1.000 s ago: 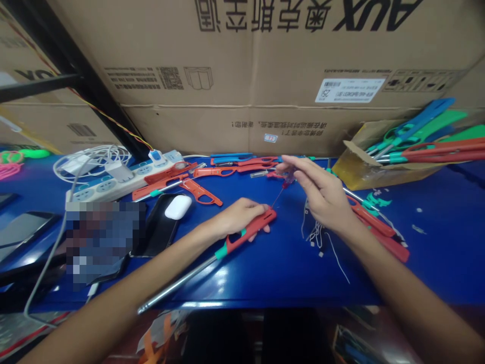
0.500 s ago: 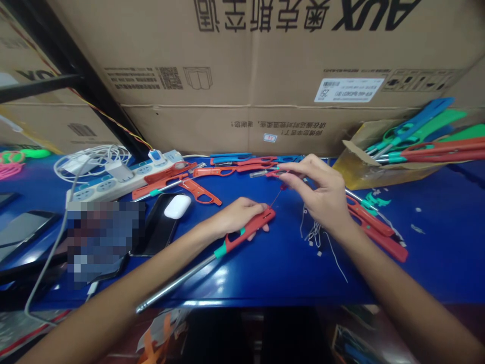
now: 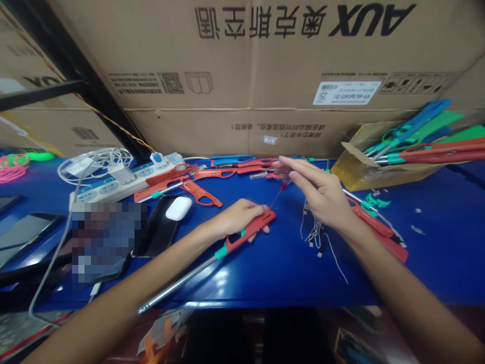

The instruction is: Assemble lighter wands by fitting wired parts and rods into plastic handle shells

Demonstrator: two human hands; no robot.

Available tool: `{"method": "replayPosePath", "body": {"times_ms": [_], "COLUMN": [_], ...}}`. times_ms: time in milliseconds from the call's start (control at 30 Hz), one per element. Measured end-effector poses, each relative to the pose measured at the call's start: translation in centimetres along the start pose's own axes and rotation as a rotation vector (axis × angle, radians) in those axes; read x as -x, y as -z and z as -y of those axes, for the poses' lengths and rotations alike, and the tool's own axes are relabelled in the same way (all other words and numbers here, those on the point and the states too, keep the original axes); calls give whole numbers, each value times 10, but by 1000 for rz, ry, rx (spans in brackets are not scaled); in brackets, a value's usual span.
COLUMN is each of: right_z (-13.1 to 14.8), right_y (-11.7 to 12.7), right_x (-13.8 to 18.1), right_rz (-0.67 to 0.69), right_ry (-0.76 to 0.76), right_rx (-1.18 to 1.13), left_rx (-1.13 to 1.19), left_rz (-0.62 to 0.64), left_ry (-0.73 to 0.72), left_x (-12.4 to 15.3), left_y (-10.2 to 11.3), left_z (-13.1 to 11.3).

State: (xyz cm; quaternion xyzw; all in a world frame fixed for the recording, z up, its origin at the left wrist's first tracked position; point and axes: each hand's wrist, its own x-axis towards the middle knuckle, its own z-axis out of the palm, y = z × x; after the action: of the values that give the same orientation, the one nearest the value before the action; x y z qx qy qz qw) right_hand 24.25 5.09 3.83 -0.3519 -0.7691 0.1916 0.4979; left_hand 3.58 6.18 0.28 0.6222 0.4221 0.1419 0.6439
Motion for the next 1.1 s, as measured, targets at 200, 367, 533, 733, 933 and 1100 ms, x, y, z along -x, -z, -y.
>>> {"method": "replayPosePath", "body": {"times_ms": [200, 367, 533, 733, 933, 1100], "right_z": [2, -7, -12, -1, 1, 1], "right_y": [0, -2, -3, -4, -2, 1], "right_x": [-2, -1, 2, 2, 0, 0], "right_rz": [-124, 15, -98, 14, -64, 46], "right_ry": [21, 27, -66, -13, 18, 15], "right_rx": [125, 76, 26, -12, 76, -4], "left_rx": [16, 18, 1, 1, 24, 5], "left_rz": [8, -7, -5, -8, 0, -2], "left_ry": [-6, 12, -6, -2, 8, -4], "left_x": [0, 0, -1, -1, -1, -2], "left_y": [0, -1, 0, 0, 0, 1], "left_z": [0, 1, 2, 2, 1, 3]}}
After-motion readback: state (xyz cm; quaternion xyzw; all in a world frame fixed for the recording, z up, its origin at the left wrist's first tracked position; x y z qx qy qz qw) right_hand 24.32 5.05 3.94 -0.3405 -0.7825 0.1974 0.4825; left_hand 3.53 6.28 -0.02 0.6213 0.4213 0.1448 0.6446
